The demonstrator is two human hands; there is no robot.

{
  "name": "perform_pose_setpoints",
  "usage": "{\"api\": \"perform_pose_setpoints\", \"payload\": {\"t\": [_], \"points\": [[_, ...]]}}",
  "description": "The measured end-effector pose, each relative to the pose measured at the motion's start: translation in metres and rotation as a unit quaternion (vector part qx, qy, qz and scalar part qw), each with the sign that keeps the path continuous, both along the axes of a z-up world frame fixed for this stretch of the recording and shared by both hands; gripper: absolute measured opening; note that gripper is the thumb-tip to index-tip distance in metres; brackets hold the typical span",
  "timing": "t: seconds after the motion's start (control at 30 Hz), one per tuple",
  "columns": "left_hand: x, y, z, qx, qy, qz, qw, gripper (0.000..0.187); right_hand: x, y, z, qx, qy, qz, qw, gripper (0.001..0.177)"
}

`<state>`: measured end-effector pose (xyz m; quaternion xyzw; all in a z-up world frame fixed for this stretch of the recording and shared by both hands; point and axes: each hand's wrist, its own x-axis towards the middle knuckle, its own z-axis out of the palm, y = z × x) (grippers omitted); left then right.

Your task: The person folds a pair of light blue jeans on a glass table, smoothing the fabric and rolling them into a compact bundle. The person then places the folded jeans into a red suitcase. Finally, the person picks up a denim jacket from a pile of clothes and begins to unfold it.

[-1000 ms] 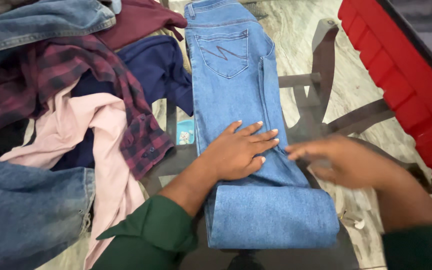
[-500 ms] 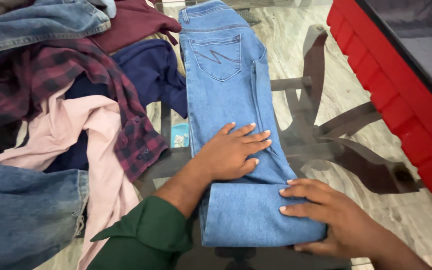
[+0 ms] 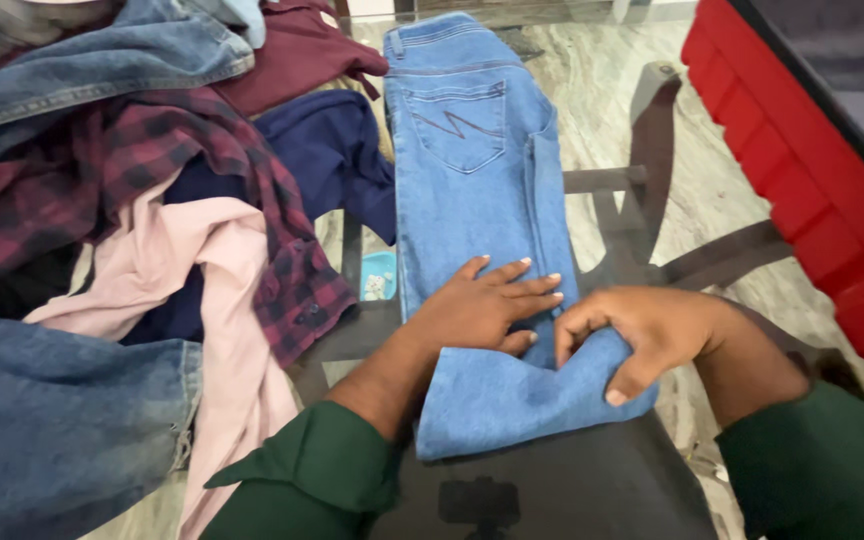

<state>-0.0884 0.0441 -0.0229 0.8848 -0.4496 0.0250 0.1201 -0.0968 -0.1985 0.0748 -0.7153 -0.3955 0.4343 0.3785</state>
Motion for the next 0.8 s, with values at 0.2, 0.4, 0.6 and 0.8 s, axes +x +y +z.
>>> {"api": "perform_pose_setpoints", "payload": {"t": [0.2,0.4,0.6,0.8], "points": [[0.004,0.0,-0.001,-0.003,0.013,-0.009,1.0,0.066,0.008,-0.025,-0.032,0.04,-0.032,-0.125,0.991,0.047],[0.002,0.001,-0.001,0.039,-0.024,-0.01,0.999,0.054,0.007,-0.014,-0.039,0.145,-0.115,-0.143,0.972,0.039],[-0.006,0.007,0.002,0.0,-0.031,0.039,0.999,0.062,0.009,-0.009,-0.049,0.157,-0.041,-0.198,0.967,0.033],[-0.004,0.049,0.011,-0.088,-0.069,0.138,0.984,0.038,0.015,-0.014,-0.064,0.12,0.021,-0.254,0.959,0.033]]}}
